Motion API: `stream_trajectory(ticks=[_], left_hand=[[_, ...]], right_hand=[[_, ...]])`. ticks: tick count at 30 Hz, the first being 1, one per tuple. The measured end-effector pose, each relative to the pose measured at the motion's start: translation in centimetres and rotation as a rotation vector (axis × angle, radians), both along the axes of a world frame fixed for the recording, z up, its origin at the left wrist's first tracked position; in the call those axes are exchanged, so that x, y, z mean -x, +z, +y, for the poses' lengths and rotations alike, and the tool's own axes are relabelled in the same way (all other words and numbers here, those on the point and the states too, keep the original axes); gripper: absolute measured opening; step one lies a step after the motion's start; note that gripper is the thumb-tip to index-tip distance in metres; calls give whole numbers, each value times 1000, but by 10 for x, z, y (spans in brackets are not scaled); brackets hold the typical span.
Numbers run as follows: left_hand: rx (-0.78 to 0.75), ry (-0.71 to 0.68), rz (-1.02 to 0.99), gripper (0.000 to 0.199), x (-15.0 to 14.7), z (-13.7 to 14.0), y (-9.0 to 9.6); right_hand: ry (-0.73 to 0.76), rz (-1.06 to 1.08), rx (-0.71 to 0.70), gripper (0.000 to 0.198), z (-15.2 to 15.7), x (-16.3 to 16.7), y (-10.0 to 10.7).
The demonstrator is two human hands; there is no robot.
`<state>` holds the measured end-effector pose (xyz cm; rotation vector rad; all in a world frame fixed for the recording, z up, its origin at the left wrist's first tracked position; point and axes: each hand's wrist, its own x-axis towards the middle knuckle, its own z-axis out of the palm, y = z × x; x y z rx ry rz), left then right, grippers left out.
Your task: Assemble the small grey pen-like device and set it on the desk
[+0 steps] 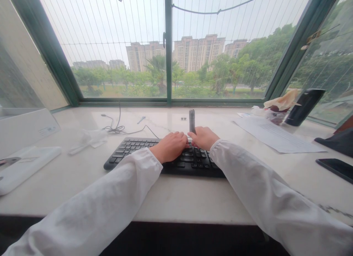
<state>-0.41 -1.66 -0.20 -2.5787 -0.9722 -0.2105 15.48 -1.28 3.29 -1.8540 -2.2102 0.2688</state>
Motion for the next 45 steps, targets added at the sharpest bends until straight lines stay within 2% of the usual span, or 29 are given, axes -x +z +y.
stream_trajectory(ticks=[8,19,22,26,29,39,45], left_hand=[[25,24,7,28,-1,-2,2],[-19,-2,9,26,1,2,-3],[-13,2,7,27,1,2,-3],[-2,10,-18,28,1,1,-2],[1,18,-24,28,1,0,-2],[18,31,-13,20,3,-4,4],[39,40,-28,23,3,-5,7]], right_hand=[[-26,5,-37,36,-2,2,-6],[-91,-82,-147,37,-8,4,-15],[-61,10,-116,31,-7,0,-16],[14,244,-2,25,-3,-6,-21],[29,300,2,24,-1,-8,-24],[-31,104,-157,25,-9,-2,-19],[-16,174,-121,26,-6,-7,-18]])
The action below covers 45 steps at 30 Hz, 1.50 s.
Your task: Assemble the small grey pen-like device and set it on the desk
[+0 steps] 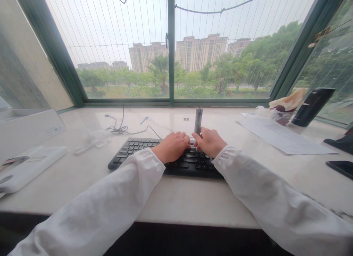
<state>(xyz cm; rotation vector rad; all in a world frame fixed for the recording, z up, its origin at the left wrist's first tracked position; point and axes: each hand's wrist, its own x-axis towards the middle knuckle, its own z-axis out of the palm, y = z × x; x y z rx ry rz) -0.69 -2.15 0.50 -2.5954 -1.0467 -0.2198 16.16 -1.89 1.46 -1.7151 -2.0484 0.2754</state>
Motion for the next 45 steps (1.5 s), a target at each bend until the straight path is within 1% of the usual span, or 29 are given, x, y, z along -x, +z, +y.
stream_trajectory(ticks=[6,9,14,16,18,20,22,24,27,30,33,36,42,45], left_hand=[[8,3,-6,24,0,-2,0],[1,-6,-11,24,-1,-2,-1],[-19,-9,2,24,-2,-2,-1],[-29,-2,4,24,-3,-3,-1],[-41,11,2,25,-4,-3,-2],[-58,23,-1,25,-6,-4,-3],[-74,26,-1,24,-7,-4,-4],[-86,27,2,22,-7,-4,-4],[-81,36,10,19,-8,-4,-4],[-65,53,14,21,-8,-4,-3],[-47,69,12,22,-9,-5,-2],[-34,67,9,22,-9,-5,-1],[-20,88,16,21,-9,-6,0],[-26,80,17,21,-9,-5,0]], right_hand=[[35,89,41,28,7,-4,-1],[71,115,100,29,12,-6,0],[143,281,233,22,22,-12,-3],[145,278,251,24,24,-12,-4],[142,193,222,28,23,-11,-2],[140,58,153,33,20,-8,2],[146,-61,90,34,17,-4,6],[155,-120,70,34,17,-2,9],[163,-137,85,35,20,-2,9],[191,-142,102,37,27,-5,8],[245,-119,150,42,32,-8,7],[262,-90,177,44,34,-9,6],[206,-92,75,38,33,-4,0],[182,-100,66,38,32,-2,-2]])
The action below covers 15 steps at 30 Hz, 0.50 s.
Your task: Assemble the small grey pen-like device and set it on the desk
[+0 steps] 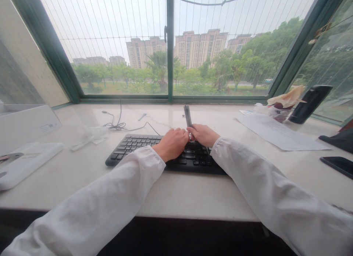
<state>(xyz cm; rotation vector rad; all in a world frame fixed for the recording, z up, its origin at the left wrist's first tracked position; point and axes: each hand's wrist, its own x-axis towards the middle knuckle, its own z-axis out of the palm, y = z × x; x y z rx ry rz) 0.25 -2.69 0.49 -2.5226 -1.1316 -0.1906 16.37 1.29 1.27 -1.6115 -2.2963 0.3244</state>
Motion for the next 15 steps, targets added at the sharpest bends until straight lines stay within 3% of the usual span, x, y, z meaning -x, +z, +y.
stream_trajectory(ticks=[15], left_hand=[[2,17,-15,21,1,-1,-1]], right_hand=[[104,-11,-39,33,-1,-4,1]])
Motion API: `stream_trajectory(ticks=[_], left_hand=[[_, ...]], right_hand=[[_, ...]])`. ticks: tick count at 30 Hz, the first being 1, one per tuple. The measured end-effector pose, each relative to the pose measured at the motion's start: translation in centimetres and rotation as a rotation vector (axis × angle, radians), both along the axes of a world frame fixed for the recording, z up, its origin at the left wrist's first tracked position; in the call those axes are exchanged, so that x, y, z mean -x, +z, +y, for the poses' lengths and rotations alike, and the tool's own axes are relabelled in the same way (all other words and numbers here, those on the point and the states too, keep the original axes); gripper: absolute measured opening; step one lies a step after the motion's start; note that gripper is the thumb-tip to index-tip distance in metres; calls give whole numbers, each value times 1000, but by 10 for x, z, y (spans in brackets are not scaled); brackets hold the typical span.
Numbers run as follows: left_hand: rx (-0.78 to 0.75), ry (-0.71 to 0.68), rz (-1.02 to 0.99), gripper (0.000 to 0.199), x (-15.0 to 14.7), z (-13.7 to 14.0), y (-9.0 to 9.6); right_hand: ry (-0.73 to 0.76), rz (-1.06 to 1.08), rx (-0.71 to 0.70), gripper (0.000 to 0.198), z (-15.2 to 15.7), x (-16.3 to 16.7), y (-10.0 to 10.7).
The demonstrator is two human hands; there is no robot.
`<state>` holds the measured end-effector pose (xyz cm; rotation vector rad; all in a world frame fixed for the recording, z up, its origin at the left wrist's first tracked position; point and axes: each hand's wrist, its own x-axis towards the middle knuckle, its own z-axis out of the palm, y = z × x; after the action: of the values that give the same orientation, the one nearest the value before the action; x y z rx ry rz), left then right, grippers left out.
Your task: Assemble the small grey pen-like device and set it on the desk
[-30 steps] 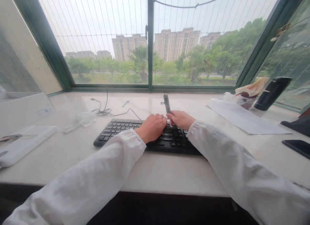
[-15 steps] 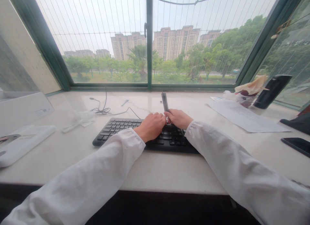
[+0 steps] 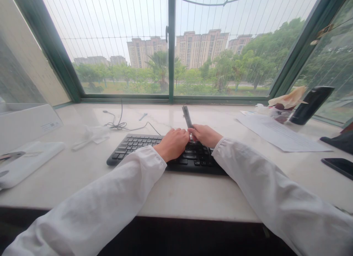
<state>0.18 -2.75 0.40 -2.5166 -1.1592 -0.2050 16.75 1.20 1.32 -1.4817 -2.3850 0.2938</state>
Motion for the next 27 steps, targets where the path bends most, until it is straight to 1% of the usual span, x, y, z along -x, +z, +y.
stream_trajectory(ticks=[3,7,10,14,16,19,23,25,27], left_hand=[[0,-2,0,20,0,0,-1],[-9,3,3,19,0,1,-1],[-13,5,-2,19,0,1,-1],[-10,13,-3,20,0,0,1],[-1,25,0,20,0,0,1],[16,34,-3,20,0,-1,1],[23,25,-15,21,0,-1,2],[29,18,-26,22,1,-1,2],[37,6,-42,24,1,-1,2]], right_hand=[[9,-13,-34,32,0,0,-3],[30,-19,-30,30,0,-2,-3],[62,20,16,29,0,-5,-1],[78,80,100,33,-2,-6,2],[76,56,81,32,-3,-6,3],[67,-19,16,29,-6,-5,3],[27,-78,-54,26,-9,-5,4],[19,-60,-34,27,-10,-6,6],[10,-12,32,30,-10,-7,8]])
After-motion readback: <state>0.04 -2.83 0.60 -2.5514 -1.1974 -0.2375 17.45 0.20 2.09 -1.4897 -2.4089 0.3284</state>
